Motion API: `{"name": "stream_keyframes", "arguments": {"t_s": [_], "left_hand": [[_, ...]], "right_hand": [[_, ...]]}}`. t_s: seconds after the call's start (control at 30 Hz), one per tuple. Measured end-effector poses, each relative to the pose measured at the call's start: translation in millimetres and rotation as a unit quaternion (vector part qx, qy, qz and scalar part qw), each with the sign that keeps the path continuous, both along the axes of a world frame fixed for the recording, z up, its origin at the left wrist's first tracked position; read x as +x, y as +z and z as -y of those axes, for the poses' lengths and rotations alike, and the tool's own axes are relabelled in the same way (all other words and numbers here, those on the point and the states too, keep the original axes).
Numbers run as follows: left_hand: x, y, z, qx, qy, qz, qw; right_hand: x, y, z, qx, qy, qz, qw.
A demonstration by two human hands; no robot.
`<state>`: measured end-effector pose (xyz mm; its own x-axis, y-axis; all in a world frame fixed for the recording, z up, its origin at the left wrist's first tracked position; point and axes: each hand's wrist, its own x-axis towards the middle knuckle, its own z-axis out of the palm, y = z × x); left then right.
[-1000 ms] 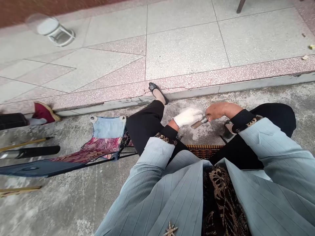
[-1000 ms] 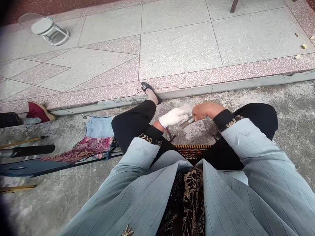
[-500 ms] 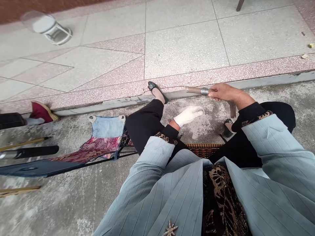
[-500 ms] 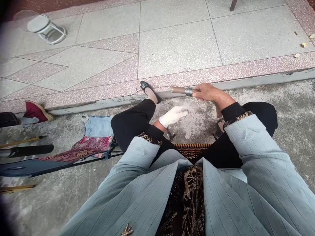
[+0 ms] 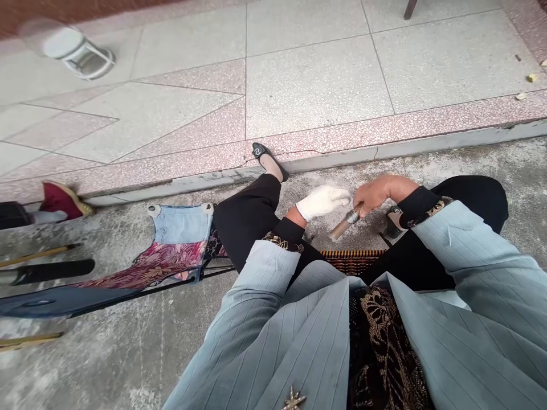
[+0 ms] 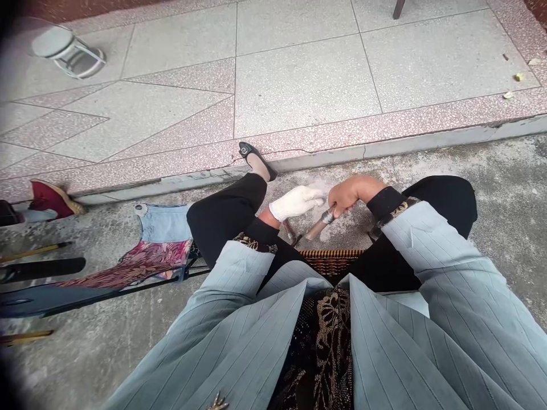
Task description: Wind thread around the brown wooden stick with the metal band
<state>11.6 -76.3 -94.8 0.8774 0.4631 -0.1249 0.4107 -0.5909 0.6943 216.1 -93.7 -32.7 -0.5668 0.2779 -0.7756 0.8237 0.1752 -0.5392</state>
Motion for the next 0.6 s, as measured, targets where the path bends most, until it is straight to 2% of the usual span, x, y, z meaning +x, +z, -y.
{"name": "stream_keyframes", "arguments": {"t_s": [0.07, 0.13, 0.2, 0.3, 0.4, 0.5, 0.6], "left_hand": [[-1, -3.8, -3, -0.066, 0.026, 0.050, 0.996], [-1, -6.8, -4, -0.133, 0.084, 0.094, 0.983], [0, -7.3, -2, -0.181, 0.121, 0.100, 0.971], [5, -3.1, 4, -0.176, 0.101, 0.070, 0.977], [10, 2.1, 9, -0.118, 0.057, 0.059, 0.990], [10, 5.2, 11, -0.090, 0.050, 0.046, 0.994], [6, 7.5, 9, -0.080, 0.072, 0.025, 0.994]], "right_hand": [[10, 10.2, -2, -0.018, -0.047, -0.107, 0.993], [23, 19.8, -6, 0.040, -0.147, -0.170, 0.974], [34, 24.7, -12, 0.111, -0.243, -0.169, 0.949], [40, 20.8, -20, 0.190, -0.328, -0.105, 0.920], [37, 10.2, -25, 0.240, -0.325, -0.023, 0.914], [28, 1.8, -27, 0.285, -0.263, 0.079, 0.918], [17, -3.8, -23, 0.277, -0.184, 0.151, 0.931]]}}
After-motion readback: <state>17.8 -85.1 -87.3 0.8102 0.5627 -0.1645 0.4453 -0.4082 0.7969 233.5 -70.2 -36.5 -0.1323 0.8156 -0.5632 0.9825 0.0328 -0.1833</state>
